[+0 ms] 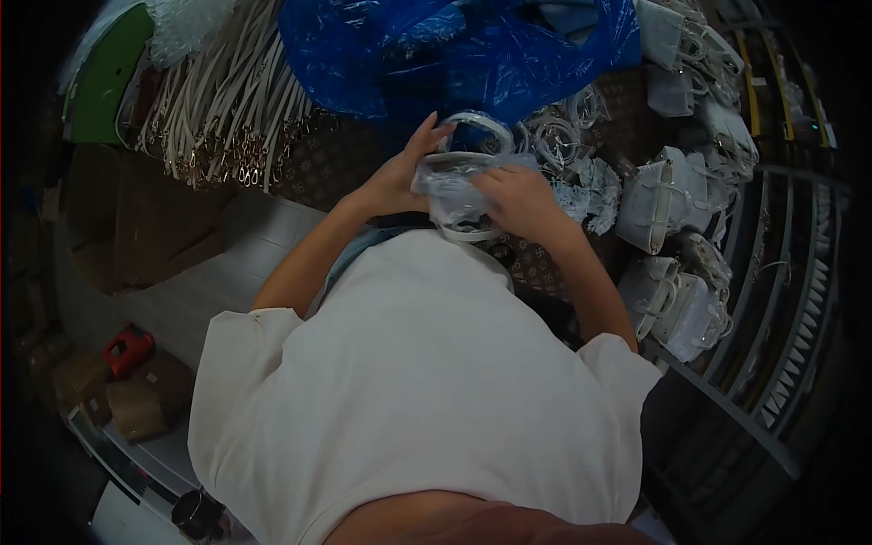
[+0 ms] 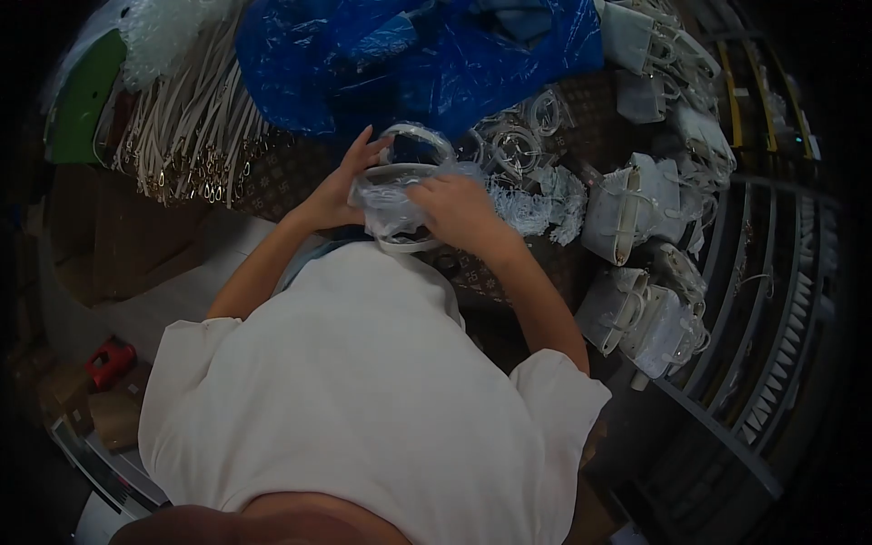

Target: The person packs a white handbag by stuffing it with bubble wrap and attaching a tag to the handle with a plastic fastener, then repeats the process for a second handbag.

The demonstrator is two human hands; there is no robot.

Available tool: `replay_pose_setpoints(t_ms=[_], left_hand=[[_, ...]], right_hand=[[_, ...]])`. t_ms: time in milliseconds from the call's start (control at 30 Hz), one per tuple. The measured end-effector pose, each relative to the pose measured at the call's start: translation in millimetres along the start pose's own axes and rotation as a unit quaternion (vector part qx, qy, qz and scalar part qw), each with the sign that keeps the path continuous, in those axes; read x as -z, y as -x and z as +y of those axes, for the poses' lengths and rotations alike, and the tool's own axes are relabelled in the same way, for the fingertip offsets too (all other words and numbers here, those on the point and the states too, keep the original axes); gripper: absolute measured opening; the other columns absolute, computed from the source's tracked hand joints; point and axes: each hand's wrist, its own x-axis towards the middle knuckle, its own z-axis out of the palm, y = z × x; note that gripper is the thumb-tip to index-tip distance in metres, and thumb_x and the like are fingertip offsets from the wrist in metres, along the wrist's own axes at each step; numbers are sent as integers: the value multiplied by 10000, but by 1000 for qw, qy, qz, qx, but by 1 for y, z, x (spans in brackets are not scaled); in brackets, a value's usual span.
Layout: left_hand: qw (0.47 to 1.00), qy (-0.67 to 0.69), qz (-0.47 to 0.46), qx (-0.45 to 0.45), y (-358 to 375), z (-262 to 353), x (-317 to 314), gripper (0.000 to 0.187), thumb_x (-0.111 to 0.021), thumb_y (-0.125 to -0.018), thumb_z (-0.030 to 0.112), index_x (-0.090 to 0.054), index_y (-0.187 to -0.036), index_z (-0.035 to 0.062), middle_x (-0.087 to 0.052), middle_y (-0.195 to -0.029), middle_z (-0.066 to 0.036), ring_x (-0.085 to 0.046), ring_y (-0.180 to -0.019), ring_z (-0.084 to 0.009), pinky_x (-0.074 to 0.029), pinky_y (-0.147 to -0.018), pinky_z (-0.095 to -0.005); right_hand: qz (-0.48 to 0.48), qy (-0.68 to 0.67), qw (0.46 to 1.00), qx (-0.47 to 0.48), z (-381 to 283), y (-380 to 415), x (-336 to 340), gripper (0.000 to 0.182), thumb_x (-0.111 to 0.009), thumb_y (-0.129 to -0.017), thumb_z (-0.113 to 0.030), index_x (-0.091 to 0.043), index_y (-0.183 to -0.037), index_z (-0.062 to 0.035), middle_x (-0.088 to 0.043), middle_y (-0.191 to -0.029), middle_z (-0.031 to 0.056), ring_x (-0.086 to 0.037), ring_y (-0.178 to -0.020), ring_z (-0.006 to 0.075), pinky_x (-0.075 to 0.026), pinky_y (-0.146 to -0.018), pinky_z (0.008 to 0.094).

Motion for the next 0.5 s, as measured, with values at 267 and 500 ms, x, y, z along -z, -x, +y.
replay_pose_setpoints(t_ms=[267, 500], left_hand=[[995, -101, -8, -5, -3, 2, 4, 736, -770, -642, 136, -403, -1279, 112, -503, -1196, -117, -471, -1130, -278, -406, -943, -396], [945, -224, -204, -121, 11, 88, -34, 187, -660, -720, 115, -631, -894, 53, -581, -916, -90, -541, -884, -233, -459, -761, -324]], right_hand=[[-102, -91, 990, 31, 11, -62, -77, 204, -531, -786, -146, -580, -962, -54, -624, -937, 136, -617, -861, 286, -492, -729, 401], [44, -151, 938, -308, 19, -79, -103, 468, -584, -756, -146, -403, -1069, 151, -546, -959, 324, -584, -885, 394, -488, -748, 401]])
